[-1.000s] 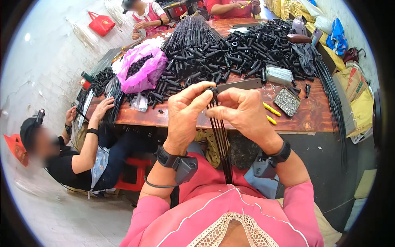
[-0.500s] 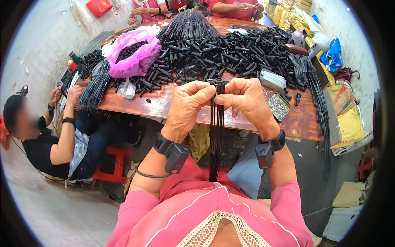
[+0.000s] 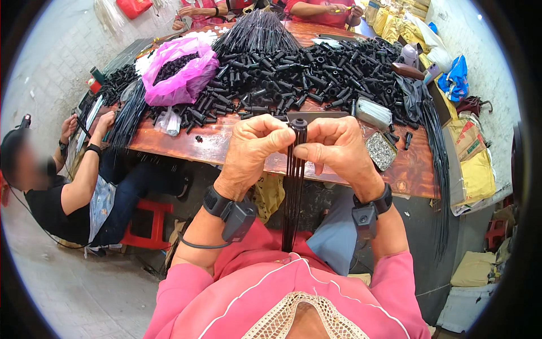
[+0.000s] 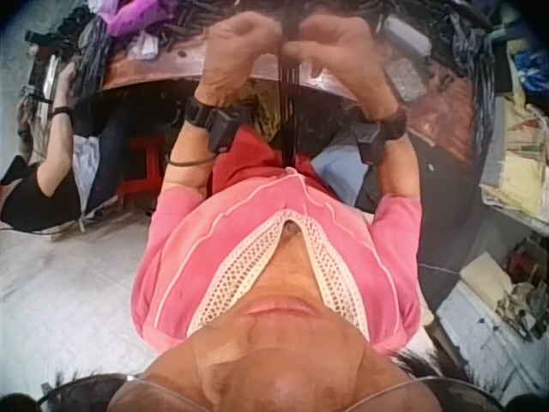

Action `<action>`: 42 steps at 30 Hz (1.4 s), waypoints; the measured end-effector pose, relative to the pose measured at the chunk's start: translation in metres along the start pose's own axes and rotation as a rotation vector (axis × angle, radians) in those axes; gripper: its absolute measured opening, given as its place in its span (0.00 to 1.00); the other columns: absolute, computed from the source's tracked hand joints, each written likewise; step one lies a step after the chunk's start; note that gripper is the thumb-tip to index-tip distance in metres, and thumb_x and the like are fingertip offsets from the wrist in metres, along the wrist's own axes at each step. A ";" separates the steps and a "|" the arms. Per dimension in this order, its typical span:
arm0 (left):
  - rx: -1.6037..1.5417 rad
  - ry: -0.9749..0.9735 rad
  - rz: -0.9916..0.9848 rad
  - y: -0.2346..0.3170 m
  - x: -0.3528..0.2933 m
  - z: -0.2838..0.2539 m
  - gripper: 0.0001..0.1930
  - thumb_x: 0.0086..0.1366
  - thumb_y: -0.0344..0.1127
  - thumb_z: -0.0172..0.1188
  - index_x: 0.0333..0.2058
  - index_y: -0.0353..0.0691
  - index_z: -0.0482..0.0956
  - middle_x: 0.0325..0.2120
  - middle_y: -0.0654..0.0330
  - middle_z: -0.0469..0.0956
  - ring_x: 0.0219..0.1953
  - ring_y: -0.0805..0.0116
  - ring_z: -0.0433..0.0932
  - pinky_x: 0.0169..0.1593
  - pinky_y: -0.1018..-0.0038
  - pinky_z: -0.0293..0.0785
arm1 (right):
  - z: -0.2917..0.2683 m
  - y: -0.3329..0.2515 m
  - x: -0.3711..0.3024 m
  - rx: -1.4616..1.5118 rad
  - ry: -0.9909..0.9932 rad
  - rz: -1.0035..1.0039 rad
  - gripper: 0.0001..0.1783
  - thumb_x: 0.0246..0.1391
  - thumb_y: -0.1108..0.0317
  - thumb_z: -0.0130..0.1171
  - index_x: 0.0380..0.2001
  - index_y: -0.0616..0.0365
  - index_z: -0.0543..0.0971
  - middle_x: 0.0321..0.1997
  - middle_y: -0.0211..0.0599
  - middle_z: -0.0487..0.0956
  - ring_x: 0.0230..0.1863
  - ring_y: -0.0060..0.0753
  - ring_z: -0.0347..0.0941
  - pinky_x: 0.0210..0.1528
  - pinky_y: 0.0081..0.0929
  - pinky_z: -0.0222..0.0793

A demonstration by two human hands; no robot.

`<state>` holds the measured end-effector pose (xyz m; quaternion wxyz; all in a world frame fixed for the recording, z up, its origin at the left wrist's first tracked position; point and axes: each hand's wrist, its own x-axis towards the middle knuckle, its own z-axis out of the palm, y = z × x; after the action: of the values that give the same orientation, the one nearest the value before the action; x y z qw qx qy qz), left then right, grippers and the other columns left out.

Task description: Assembling plastic components and tips onto umbrella ribs at a factory workstation.

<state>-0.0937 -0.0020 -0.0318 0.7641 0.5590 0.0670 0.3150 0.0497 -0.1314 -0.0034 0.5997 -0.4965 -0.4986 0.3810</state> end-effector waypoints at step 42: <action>-0.212 -0.280 -0.046 -0.033 -0.043 -0.007 0.27 0.66 0.57 0.56 0.35 0.31 0.74 0.23 0.62 0.71 0.22 0.74 0.67 0.28 0.77 0.64 | 0.012 0.038 -0.039 -0.144 0.187 -0.229 0.22 0.43 0.69 0.69 0.45 0.63 0.79 0.37 0.35 0.79 0.45 0.27 0.74 0.42 0.26 0.71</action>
<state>-0.1175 -0.0262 -0.0744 0.8276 0.5120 -0.0610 0.2217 0.0314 -0.1575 -0.0492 0.6458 -0.5115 -0.5199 0.2257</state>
